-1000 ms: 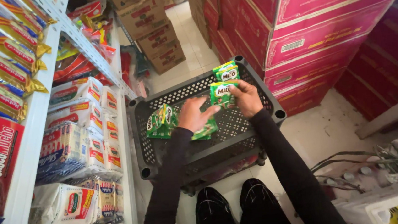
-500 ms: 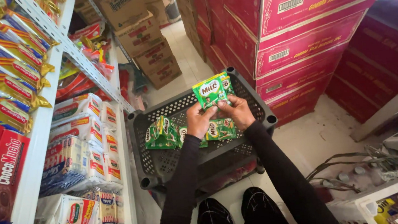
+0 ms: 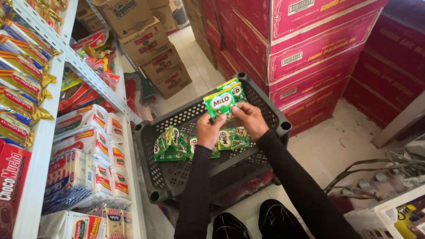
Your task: The person organizes green Milo packets inside a black plastic basket. They pick up the packets, arrange them neatly, and place them back into the basket.
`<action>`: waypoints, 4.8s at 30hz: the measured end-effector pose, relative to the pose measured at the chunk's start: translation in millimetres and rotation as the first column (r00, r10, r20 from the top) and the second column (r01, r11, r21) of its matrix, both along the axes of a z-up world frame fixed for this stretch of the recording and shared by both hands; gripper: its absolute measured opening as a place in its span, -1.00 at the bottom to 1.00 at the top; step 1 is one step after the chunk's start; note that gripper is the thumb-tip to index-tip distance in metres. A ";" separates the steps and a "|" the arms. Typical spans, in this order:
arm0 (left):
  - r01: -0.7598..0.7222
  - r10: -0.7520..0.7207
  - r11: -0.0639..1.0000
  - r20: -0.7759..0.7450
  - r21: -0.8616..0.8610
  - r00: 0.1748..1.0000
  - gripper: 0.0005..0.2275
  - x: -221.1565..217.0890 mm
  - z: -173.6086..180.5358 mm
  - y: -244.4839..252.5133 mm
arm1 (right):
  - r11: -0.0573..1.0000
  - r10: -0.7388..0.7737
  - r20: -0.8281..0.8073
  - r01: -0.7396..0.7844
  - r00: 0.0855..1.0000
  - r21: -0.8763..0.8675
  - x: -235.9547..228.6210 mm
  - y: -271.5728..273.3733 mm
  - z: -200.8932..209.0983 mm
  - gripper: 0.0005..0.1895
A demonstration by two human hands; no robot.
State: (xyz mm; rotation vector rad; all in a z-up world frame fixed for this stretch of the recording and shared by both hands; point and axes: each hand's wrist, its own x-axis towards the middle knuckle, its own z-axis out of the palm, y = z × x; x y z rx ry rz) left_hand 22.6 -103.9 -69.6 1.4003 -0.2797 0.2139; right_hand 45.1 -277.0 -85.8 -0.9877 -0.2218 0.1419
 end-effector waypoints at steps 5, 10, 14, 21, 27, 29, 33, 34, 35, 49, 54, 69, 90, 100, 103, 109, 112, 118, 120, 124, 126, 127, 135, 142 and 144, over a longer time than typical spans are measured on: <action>-0.122 0.106 0.980 0.106 0.156 0.989 -0.85 -0.3 -6.9 2.1 | 0.998 -0.006 0.195 0.017 0.981 -0.054 0.1 -1.8 -9.0 -0.80; -0.132 0.123 0.984 0.075 0.123 0.990 -0.82 2.3 -8.3 -0.5 | 0.994 0.013 0.161 0.005 0.987 -0.107 3.6 0.6 -15.3 -0.80; -0.265 0.275 0.930 -0.005 0.256 0.961 -0.80 3.9 -12.5 3.8 | 0.970 0.075 0.240 -0.015 0.968 -0.244 18.5 1.8 -35.7 -0.78; -0.143 0.127 0.909 0.066 0.392 0.990 -0.82 29.0 -49.7 9.6 | 0.921 -0.048 -0.012 0.040 0.999 -0.386 39.1 0.4 -54.5 -0.76; -0.176 0.237 0.782 -0.025 0.597 0.971 -0.81 42.4 -63.2 5.3 | 0.873 -0.157 0.208 0.234 0.965 -0.427 62.6 -6.8 -95.3 -0.73; -0.223 0.364 0.678 -0.056 0.701 0.930 -0.79 45.4 -53.0 2.3 | 0.832 -0.290 0.202 0.351 0.936 -0.430 79.9 -4.6 -107.4 -0.75; -0.305 0.455 0.536 0.036 0.787 0.890 -0.85 75.6 -49.1 -11.1 | 0.748 -0.348 0.205 0.403 0.915 -0.528 83.0 3.0 -80.4 -0.60; -0.331 0.482 0.564 0.024 0.757 0.876 -0.84 89.2 -58.6 -13.3 | 0.649 -0.386 0.222 0.434 0.895 -0.625 88.5 4.0 -77.0 -0.57; -0.355 0.507 0.591 0.008 0.725 0.862 -0.83 102.3 -69.1 -15.5 | 0.536 -0.421 0.242 0.455 0.874 -0.711 92.9 4.8 -74.6 -0.53; -0.290 0.546 0.503 -0.039 0.814 0.837 -0.87 156.2 -104.6 -37.2 | 0.316 -0.348 0.374 0.483 0.860 -0.817 107.6 2.1 -90.7 -0.52; -0.362 0.632 0.474 -0.024 0.802 0.775 -0.82 167.9 -118.2 -37.2 | 0.252 -0.308 0.440 0.519 0.843 -0.817 111.9 2.9 -79.0 -0.45; -0.520 0.648 0.628 -0.018 0.578 0.762 -0.81 161.4 -116.2 -34.7 | 0.510 -0.460 0.167 0.414 0.872 -0.754 106.8 12.4 -38.8 -0.15; -0.452 0.588 0.699 -0.086 0.555 0.804 -0.70 153.1 -115.1 -38.7 | 0.249 -0.341 0.586 0.672 0.735 -0.698 122.4 17.0 -86.5 -0.22; -0.511 0.622 0.593 0.050 0.622 0.782 -0.89 156.1 -125.4 -39.3 | 0.230 -0.365 0.625 0.717 0.690 -0.658 100.3 16.2 -62.2 -0.49; -0.535 0.641 0.549 0.087 0.642 0.762 -0.87 157.0 -124.2 -37.5 | 0.228 -0.360 0.639 0.728 0.680 -0.646 99.8 16.2 -63.0 -0.53; -0.579 0.661 0.540 0.118 0.611 0.741 -0.91 154.8 -119.8 -35.6 | 0.206 -0.326 0.647 0.720 0.689 -0.663 108.0 12.8 -77.8 -0.54; -0.567 0.633 0.512 0.163 0.645 0.757 -0.91 160.1 -123.9 -34.3 | 0.193 -0.318 0.638 0.706 0.702 -0.681 110.7 8.9 -83.4 -0.53; -0.398 0.464 0.617 0.095 0.679 0.881 -0.87 130.3 -73.8 12.1 | 0.197 -0.267 0.545 0.599 0.795 -0.776 62.8 0.8 -30.9 -0.54; -0.334 0.350 0.626 0.129 0.705 0.928 -0.84 105.4 -58.8 34.0 | 0.206 -0.244 0.474 0.522 0.846 -0.828 47.6 -1.5 -22.1 -0.56; -0.099 0.189 0.490 0.006 0.866 0.982 -0.83 55.8 -50.8 60.7 | 0.194 0.265 0.366 0.323 0.892 -0.926 46.0 3.7 -50.1 -0.45; -0.079 0.171 0.384 0.014 0.920 0.985 -0.82 42.3 -57.4 68.1 | 0.157 0.461 0.411 0.383 0.786 -0.910 35.7 12.5 -45.3 -0.42; -0.106 0.143 0.394 0.053 0.913 0.988 -0.83 40.2 -64.0 72.4 | 0.102 0.456 0.397 0.396 0.797 -0.913 26.6 17.8 -32.7 -0.37; 0.025 -0.023 0.611 -0.014 0.791 1.000 -0.87 11.3 -45.5 83.7 | 0.220 0.575 0.271 0.173 0.772 -0.960 46.6 20.6 -42.5 -0.48; 0.161 -0.136 0.703 -0.091 0.693 0.987 -0.88 -8.0 -37.7 87.3 | 0.352 0.659 0.224 -0.031 0.718 -0.935 42.6 20.9 -29.3 -0.66; 0.158 -0.137 0.702 -0.086 0.694 0.987 -0.89 -9.4 -41.9 87.5 | 0.346 0.684 0.236 -0.021 0.691 -0.938 39.9 23.9 -24.8 -0.66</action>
